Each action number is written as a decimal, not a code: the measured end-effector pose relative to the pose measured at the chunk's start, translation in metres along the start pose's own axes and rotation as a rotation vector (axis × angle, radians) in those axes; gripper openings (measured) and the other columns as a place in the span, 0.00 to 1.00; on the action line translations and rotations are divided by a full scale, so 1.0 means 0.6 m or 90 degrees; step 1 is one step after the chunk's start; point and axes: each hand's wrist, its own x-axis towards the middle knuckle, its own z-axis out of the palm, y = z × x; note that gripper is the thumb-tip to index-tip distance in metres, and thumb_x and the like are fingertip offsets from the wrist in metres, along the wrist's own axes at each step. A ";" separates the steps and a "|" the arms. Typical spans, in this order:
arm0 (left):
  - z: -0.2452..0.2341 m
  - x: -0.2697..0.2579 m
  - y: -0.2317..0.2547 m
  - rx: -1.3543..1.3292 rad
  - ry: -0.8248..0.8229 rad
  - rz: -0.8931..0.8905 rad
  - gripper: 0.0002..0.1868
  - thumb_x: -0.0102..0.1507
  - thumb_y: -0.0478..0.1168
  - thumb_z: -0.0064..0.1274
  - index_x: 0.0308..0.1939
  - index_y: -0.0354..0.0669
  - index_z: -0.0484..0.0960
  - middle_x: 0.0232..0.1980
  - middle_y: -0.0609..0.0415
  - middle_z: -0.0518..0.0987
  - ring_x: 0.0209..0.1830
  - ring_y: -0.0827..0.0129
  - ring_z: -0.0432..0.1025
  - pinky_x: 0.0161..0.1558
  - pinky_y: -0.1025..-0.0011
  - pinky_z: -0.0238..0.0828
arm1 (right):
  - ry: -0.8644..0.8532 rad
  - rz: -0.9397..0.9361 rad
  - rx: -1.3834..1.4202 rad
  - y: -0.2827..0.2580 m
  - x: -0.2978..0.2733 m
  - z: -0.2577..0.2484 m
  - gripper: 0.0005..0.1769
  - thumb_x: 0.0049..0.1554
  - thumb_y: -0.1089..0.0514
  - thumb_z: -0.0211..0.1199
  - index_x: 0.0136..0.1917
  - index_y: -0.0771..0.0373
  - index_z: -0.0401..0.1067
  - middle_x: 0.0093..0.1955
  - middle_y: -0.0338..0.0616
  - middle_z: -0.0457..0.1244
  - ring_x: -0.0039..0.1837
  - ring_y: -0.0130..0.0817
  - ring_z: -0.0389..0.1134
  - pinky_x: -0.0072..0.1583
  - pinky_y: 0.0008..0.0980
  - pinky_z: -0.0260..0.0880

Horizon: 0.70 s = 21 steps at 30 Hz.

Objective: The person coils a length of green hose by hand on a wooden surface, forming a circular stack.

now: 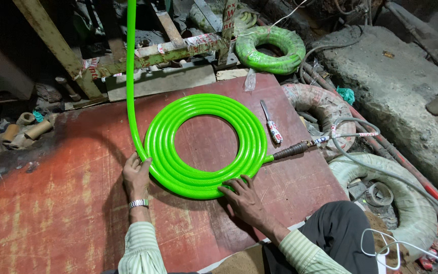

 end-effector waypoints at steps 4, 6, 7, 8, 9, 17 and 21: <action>0.001 -0.005 0.018 0.013 0.025 -0.028 0.41 0.55 0.34 0.62 0.71 0.26 0.63 0.64 0.32 0.74 0.58 0.61 0.75 0.60 0.74 0.71 | 0.005 0.010 0.014 0.008 -0.006 0.011 0.36 0.40 0.58 0.68 0.64 0.58 0.69 0.60 0.47 0.63 0.60 0.46 0.63 0.69 0.56 0.51; 0.004 -0.013 0.034 -0.033 -0.007 -0.006 0.22 0.59 0.30 0.58 0.58 0.36 0.78 0.48 0.49 0.83 0.42 0.73 0.76 0.46 0.79 0.74 | -0.002 0.000 0.008 0.013 -0.010 0.016 0.38 0.39 0.56 0.71 0.65 0.57 0.69 0.60 0.46 0.63 0.60 0.45 0.64 0.69 0.55 0.51; 0.005 -0.012 0.036 -0.034 -0.009 -0.005 0.22 0.59 0.30 0.58 0.58 0.36 0.78 0.48 0.49 0.83 0.42 0.73 0.76 0.46 0.79 0.74 | -0.001 0.001 0.007 0.015 -0.010 0.016 0.38 0.39 0.56 0.71 0.65 0.57 0.69 0.60 0.46 0.63 0.60 0.45 0.64 0.69 0.55 0.51; 0.003 -0.011 0.037 -0.036 0.003 -0.004 0.19 0.58 0.31 0.58 0.54 0.39 0.80 0.44 0.54 0.82 0.38 0.75 0.74 0.41 0.80 0.71 | 0.011 -0.008 0.011 0.016 -0.011 0.016 0.37 0.40 0.56 0.72 0.64 0.56 0.70 0.59 0.46 0.64 0.59 0.45 0.64 0.68 0.54 0.52; 0.001 -0.010 0.038 -0.039 0.014 -0.003 0.16 0.57 0.32 0.58 0.50 0.43 0.82 0.40 0.58 0.81 0.34 0.78 0.71 0.37 0.81 0.69 | 0.023 -0.016 0.016 0.017 -0.011 0.017 0.36 0.40 0.55 0.72 0.64 0.56 0.70 0.59 0.45 0.64 0.58 0.44 0.65 0.67 0.54 0.53; 0.004 -0.019 0.063 -0.064 0.009 -0.018 0.26 0.57 0.28 0.57 0.61 0.38 0.78 0.40 0.54 0.80 0.32 0.73 0.72 0.35 0.75 0.77 | 0.017 -0.005 0.007 0.009 -0.006 0.013 0.36 0.39 0.58 0.71 0.63 0.56 0.70 0.58 0.47 0.63 0.57 0.45 0.64 0.66 0.54 0.54; 0.001 -0.018 0.054 -0.035 -0.035 0.028 0.35 0.59 0.27 0.57 0.72 0.41 0.71 0.47 0.55 0.81 0.35 0.75 0.72 0.41 0.76 0.76 | 0.040 0.010 0.025 -0.005 0.009 -0.004 0.26 0.47 0.59 0.67 0.61 0.57 0.71 0.56 0.49 0.62 0.55 0.47 0.64 0.65 0.53 0.56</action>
